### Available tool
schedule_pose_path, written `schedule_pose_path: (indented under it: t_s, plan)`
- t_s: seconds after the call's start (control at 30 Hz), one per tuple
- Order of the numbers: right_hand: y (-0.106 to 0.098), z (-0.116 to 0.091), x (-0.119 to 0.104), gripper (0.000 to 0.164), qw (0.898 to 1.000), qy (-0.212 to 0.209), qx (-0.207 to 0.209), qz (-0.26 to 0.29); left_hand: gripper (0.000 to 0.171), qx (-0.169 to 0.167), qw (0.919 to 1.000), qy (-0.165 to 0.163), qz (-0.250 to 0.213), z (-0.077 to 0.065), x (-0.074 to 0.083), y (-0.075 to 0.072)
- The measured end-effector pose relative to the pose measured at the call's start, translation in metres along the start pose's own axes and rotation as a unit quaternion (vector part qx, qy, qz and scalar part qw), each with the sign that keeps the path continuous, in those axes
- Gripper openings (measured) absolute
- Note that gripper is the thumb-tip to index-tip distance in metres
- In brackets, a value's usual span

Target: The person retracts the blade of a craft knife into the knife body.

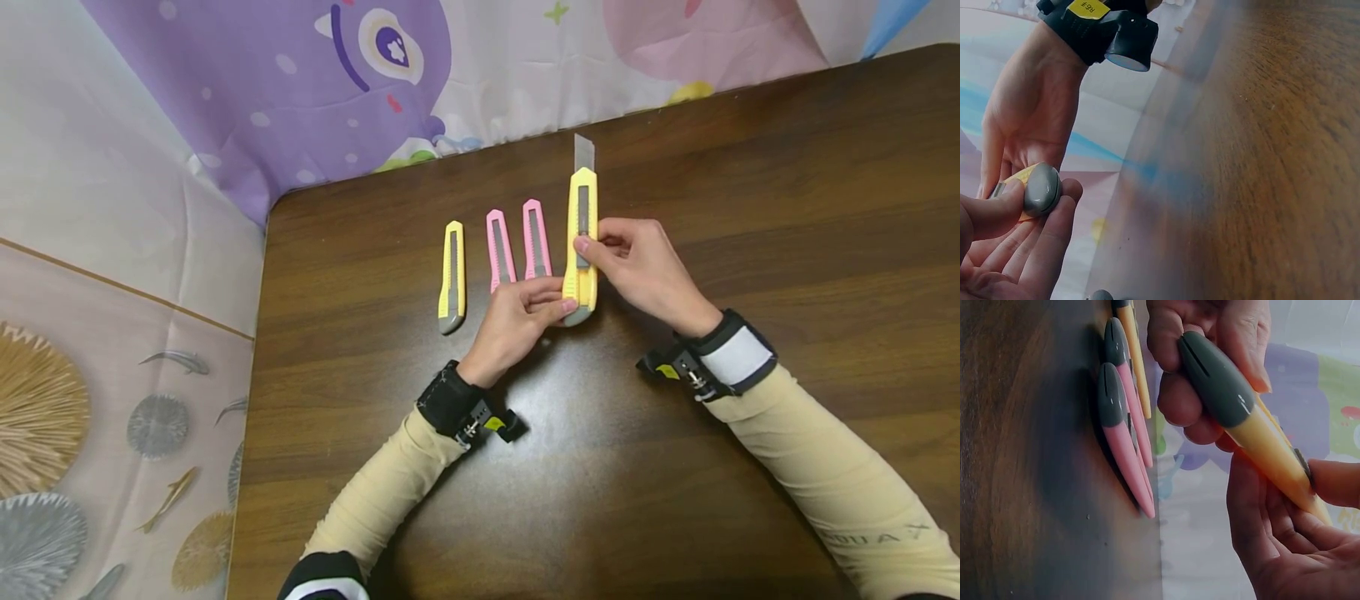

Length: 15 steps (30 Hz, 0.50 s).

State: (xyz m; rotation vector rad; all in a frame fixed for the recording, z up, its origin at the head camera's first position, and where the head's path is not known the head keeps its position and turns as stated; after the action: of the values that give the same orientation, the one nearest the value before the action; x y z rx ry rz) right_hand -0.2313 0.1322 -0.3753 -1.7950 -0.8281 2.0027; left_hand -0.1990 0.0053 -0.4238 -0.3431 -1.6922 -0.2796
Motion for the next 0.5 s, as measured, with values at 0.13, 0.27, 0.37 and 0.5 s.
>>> schedule_pose_path:
  t_s: [0.13,0.27,0.37,0.5]
  plan:
    - [0.0017,-0.0003,0.0009,0.028,1.000,0.001,-0.002,0.003,0.031,-0.002,1.0000,-0.005,-0.008,-0.0006,-0.0001,0.0008]
    - [0.0021,-0.0009,0.0008,0.028,1.000,-0.001,-0.004,0.006,0.031,-0.006,0.9998,-0.009,-0.016,-0.0013,0.0000,0.0017]
    - [0.0021,-0.0012,-0.0001,0.027,1.000,-0.003,-0.006,0.008,0.031,-0.009,0.9997,-0.010,-0.020,-0.0015,-0.0002,0.0022]
    - [0.0016,-0.0018,-0.0026,0.026,1.000,-0.006,-0.011,0.011,0.031,-0.011,0.9996,-0.012,-0.025,-0.0016,-0.0006,0.0026]
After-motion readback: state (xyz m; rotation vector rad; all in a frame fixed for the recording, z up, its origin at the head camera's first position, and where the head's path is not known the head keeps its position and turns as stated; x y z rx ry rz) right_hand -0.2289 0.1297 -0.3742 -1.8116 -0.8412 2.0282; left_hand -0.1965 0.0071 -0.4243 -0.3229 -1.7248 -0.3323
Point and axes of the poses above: each hand's wrist, its own z-axis towards the middle knuckle, its own y-axis out of the palm, x = y × z, the point moved 10 cm from there along z, towards the middle knuckle, and after that the axes turned 11 degrees about -z, right-handed, at the moved point
